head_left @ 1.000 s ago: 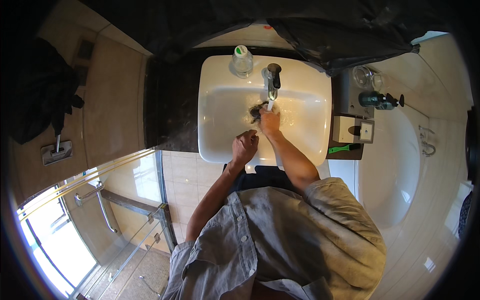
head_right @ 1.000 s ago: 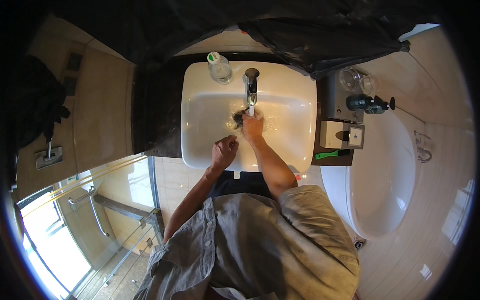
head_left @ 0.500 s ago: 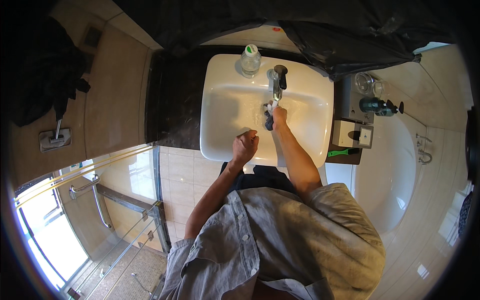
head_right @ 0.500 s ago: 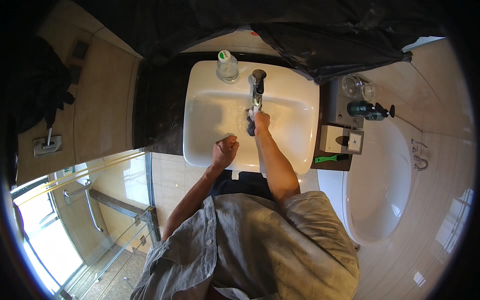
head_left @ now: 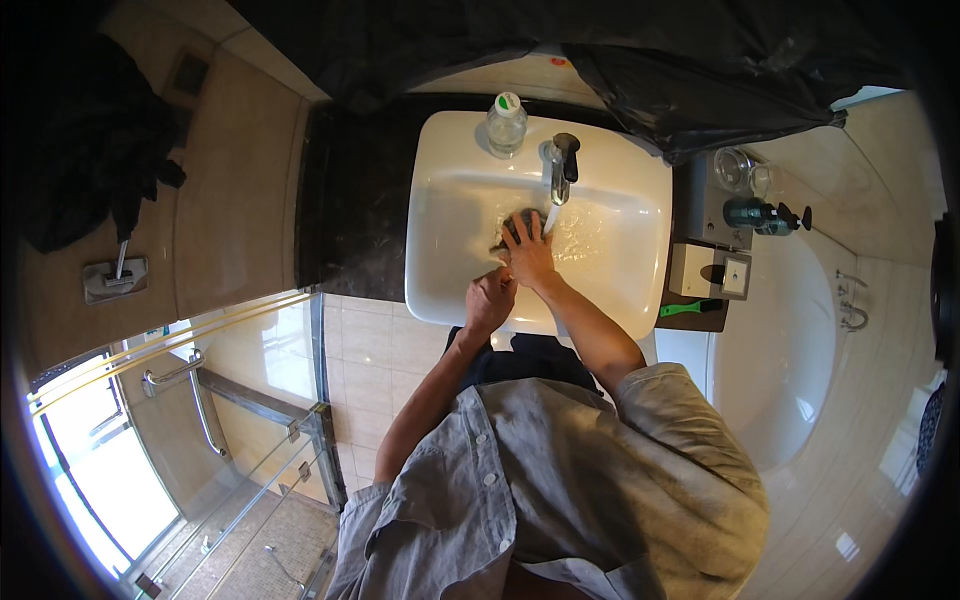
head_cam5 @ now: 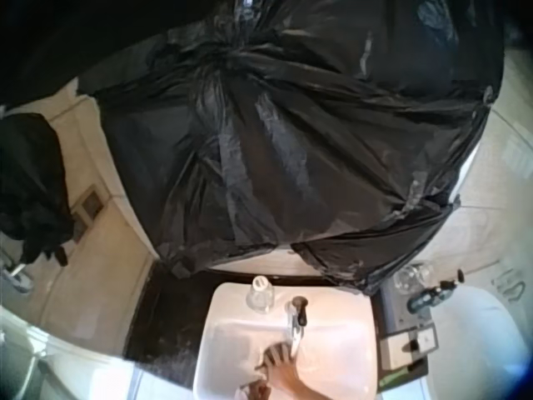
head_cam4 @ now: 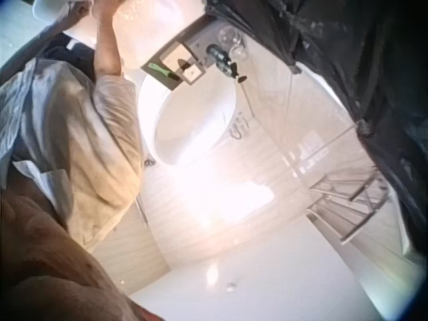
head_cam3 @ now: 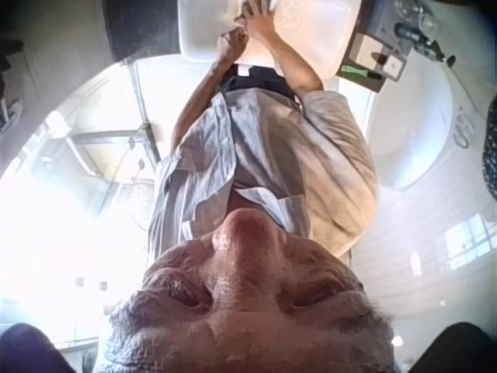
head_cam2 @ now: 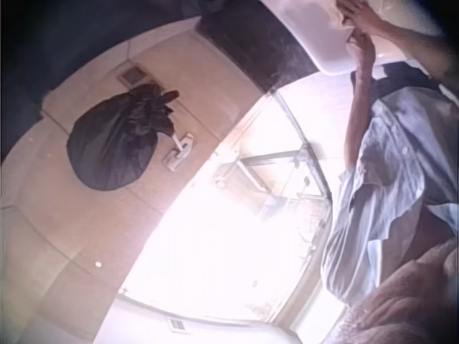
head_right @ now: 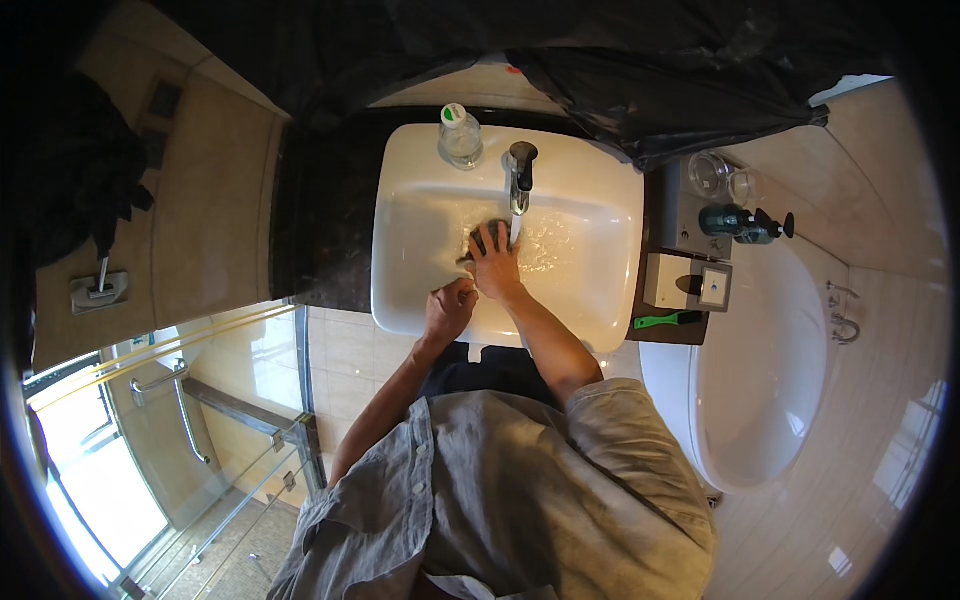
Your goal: The person cleans a glass shower door using a dark cloth. They wet the cloth at the sink, wring it out, and wipe the glass surface in broad strokes, then return to the sink to rinse and wring the cloth again before resuming wiping.
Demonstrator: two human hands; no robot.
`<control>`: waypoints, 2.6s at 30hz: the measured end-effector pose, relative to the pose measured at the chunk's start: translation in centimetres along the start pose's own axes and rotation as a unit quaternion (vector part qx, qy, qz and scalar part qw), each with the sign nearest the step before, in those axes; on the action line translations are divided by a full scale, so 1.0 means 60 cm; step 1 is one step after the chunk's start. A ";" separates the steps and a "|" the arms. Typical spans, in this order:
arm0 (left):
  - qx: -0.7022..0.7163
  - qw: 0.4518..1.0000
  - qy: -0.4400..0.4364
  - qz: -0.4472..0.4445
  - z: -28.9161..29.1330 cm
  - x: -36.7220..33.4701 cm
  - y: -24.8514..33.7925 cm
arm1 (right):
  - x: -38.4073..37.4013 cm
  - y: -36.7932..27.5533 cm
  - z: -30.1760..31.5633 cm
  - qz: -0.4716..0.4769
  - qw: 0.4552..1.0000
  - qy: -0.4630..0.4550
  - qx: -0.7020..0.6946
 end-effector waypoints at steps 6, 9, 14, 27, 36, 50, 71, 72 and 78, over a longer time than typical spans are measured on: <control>0.002 1.000 0.016 0.014 0.002 0.000 -0.020 | 0.000 0.068 0.013 -0.094 0.993 0.066 -0.003; 0.004 1.000 0.001 0.000 -0.005 -0.007 -0.011 | -0.005 0.110 0.004 -0.040 0.998 0.046 -0.009; 0.020 1.000 -0.009 -0.009 -0.013 -0.022 0.009 | -0.010 0.212 -0.019 -0.363 0.748 0.011 -0.556; -0.041 0.996 0.058 0.047 0.030 -0.218 0.221 | 0.107 0.136 0.040 -0.291 0.322 -0.081 -0.898; -0.039 0.991 0.000 0.127 -0.021 -0.262 0.178 | 0.144 0.153 0.024 -0.410 0.389 -0.069 -0.822; 0.020 0.995 0.019 0.096 -0.035 -0.217 0.146 | 0.110 0.192 0.062 -0.338 0.454 -0.069 -0.821; 0.295 0.924 0.041 0.239 0.039 -0.001 0.019 | 0.069 0.139 0.028 -0.388 0.480 -0.150 -0.773; 0.302 0.919 0.047 0.249 0.043 0.003 0.018 | 0.068 0.144 0.020 -0.402 0.504 -0.142 -0.751; 0.328 0.908 0.058 0.254 0.046 0.024 -0.004 | 0.057 0.188 -0.034 -0.413 0.694 -0.064 -0.586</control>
Point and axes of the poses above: each hand's wrist, its own x-axis away from the middle knuckle, its own z-axis out of the back of the hand, y = z × x, the point moved 6 cm from there along -x, towards the middle knuckle, and after that the axes turned 2 degrees about y, right-handed, at the moved point
